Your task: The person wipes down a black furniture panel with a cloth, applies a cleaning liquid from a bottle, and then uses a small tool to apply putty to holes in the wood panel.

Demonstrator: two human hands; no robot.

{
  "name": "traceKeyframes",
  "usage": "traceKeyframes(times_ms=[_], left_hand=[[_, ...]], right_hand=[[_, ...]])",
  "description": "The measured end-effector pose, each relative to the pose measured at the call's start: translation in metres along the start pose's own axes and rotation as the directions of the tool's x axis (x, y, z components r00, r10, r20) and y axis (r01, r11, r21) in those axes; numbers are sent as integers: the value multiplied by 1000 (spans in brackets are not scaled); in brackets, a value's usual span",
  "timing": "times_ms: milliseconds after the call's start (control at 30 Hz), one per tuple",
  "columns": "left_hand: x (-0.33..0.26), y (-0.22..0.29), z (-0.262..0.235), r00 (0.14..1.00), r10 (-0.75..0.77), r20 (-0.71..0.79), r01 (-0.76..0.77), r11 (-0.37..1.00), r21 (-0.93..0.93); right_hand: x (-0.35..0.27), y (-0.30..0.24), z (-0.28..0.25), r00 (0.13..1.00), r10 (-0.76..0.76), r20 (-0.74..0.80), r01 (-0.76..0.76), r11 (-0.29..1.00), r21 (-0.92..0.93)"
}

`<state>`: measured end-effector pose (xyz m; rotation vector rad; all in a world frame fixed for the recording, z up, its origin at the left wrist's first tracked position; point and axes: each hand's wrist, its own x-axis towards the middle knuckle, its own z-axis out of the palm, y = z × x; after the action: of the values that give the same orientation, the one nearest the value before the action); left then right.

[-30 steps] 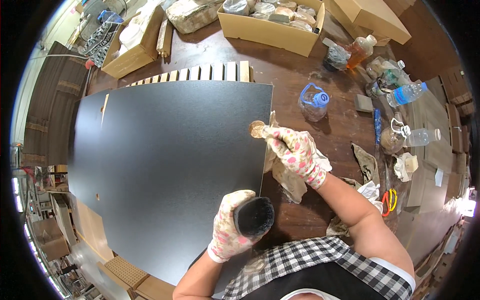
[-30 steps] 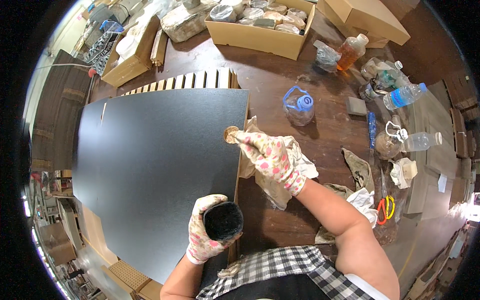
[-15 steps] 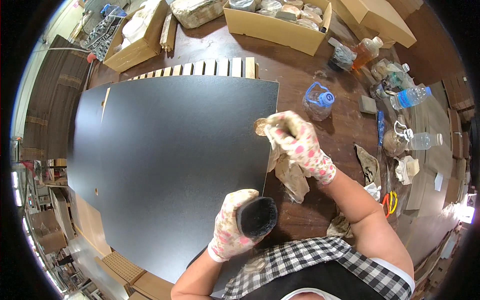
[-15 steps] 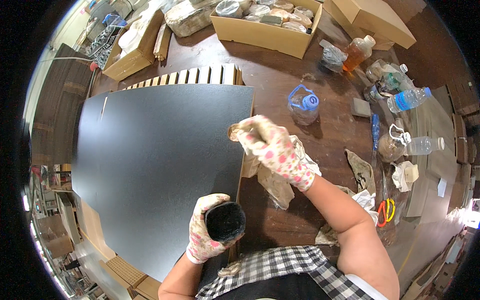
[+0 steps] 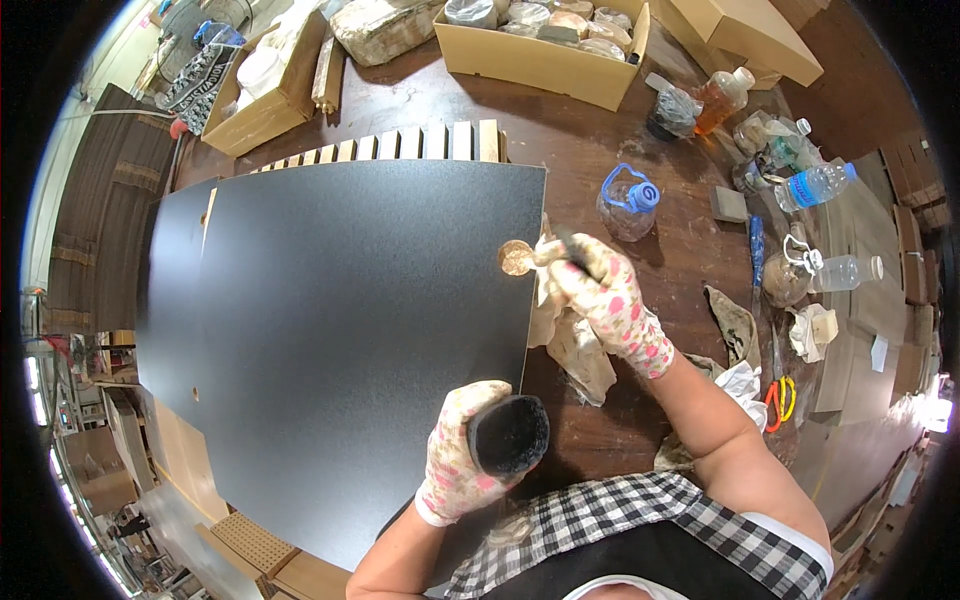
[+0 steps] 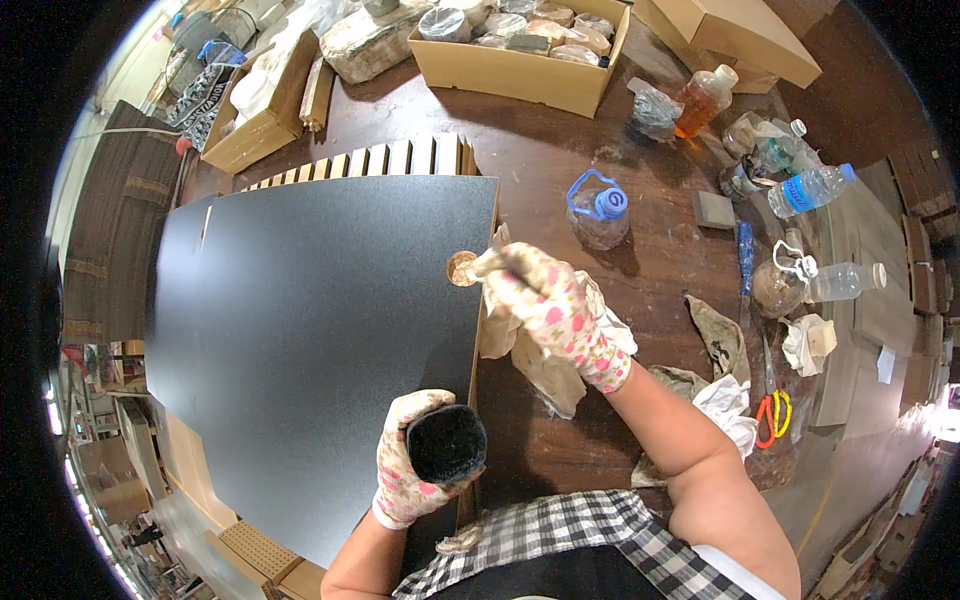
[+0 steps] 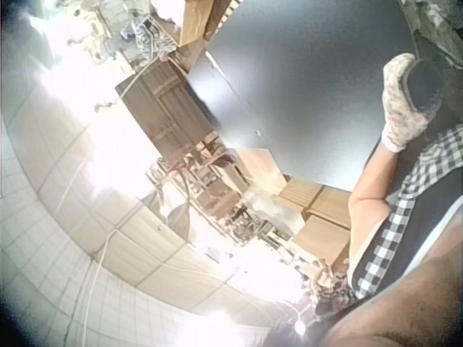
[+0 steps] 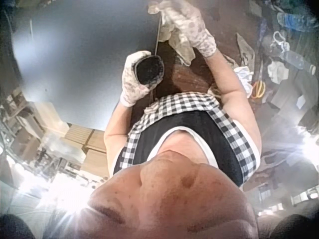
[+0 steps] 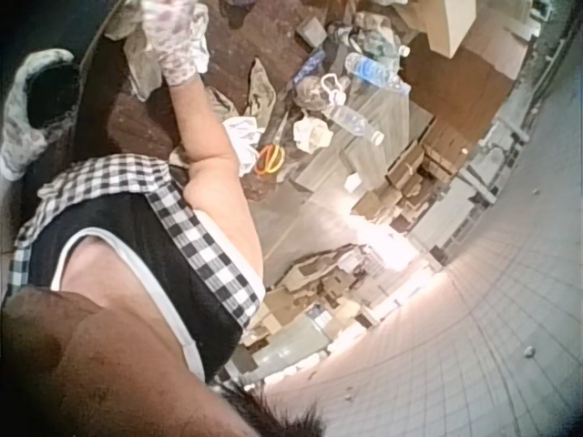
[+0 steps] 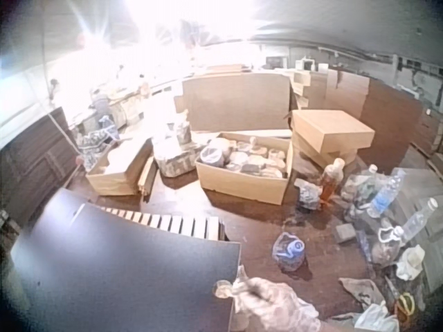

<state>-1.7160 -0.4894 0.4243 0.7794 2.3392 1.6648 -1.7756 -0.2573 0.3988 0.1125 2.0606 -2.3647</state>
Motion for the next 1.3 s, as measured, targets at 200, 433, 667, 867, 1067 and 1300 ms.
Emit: traceKeyframes(times_ms=[200,433,667,867,1067,1300], left_hand=[[1,2,-1,1000,-22,13,22,1000,23],[0,2,0,999,-31,4,31,999,-4],[-1,0,-1,998,-67,11,67,998,-10],[0,0,-1,999,-33,2,33,999,13],[-1,-2,-1,999,-48,17,48,999,1],[-2,-2,4,998,-55,8,55,998,-14]], right_hand=[[8,-37,31,956,-67,287,255,678,-690],[14,-2,7,943,-311,119,315,714,-626],[15,1,9,953,-291,78,287,795,-535],[36,8,-3,968,-140,-210,103,979,-176],[17,16,-6,995,-76,-62,50,940,-339],[13,5,4,985,-90,-145,69,987,-145]])
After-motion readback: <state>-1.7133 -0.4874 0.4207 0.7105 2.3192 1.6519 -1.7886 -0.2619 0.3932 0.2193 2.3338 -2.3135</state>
